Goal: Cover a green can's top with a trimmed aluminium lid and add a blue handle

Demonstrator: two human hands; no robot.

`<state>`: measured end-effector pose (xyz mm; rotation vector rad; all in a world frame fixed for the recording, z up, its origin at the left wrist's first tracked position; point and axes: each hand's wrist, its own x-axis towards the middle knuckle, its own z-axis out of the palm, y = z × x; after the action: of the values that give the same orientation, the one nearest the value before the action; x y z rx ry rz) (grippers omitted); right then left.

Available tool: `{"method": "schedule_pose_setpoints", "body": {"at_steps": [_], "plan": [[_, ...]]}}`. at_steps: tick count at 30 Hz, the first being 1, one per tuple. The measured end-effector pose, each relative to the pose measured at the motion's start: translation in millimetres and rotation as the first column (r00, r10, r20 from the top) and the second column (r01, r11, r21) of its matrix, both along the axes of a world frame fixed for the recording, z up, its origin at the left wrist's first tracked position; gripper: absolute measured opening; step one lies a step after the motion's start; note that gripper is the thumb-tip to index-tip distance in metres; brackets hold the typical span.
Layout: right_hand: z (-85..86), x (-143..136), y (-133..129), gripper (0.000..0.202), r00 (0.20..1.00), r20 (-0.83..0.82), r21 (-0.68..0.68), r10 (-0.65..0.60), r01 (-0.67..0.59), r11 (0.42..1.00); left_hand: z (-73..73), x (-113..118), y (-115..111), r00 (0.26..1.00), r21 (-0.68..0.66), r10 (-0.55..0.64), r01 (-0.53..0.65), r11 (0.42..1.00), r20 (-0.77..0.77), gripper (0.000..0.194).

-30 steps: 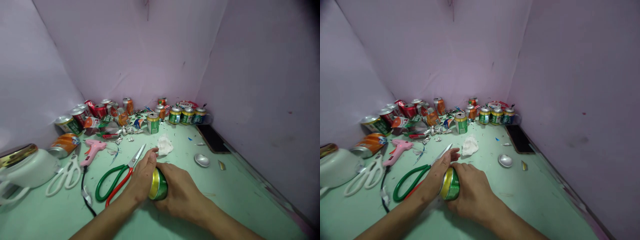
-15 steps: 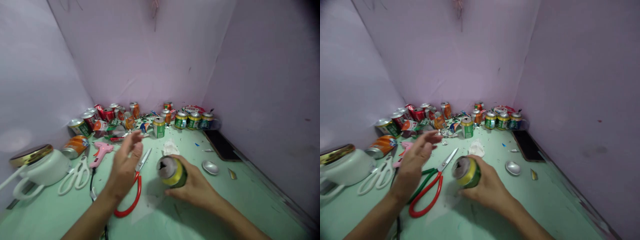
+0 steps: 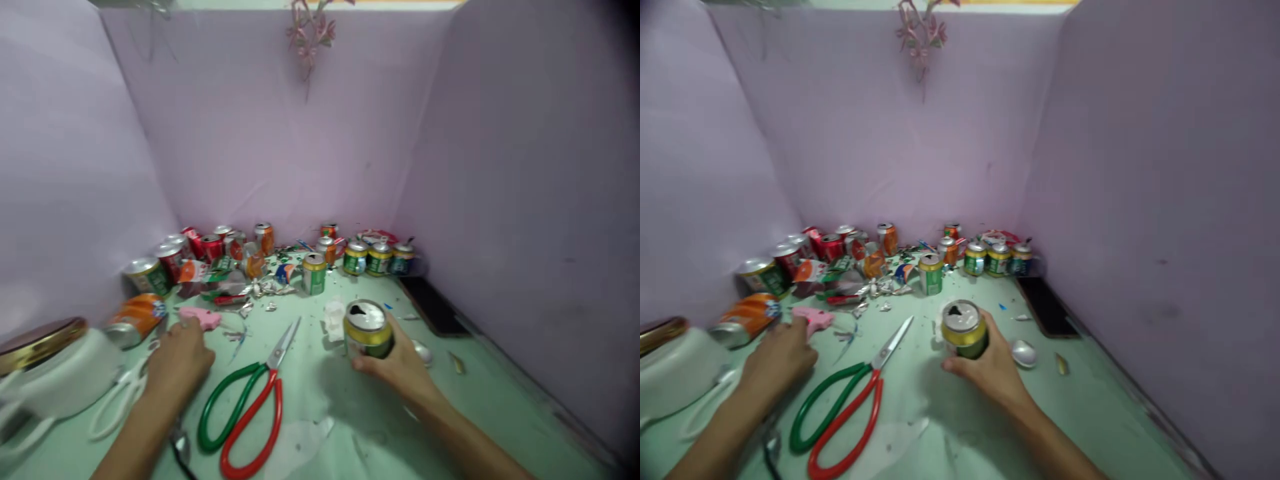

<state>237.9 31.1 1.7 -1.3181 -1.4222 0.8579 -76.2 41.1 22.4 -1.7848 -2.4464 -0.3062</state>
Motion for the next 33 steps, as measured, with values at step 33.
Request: {"method": "schedule_pose_setpoints", "body": {"at_steps": [33], "plan": [[-4.5,21.1,10.3,0.064,0.937,-0.255,0.144,-0.238,0.28,0.949,23.3,6.3,0.8,0.306,0.459,-0.366,-0.327,0.826,0.879,0.039]]}}
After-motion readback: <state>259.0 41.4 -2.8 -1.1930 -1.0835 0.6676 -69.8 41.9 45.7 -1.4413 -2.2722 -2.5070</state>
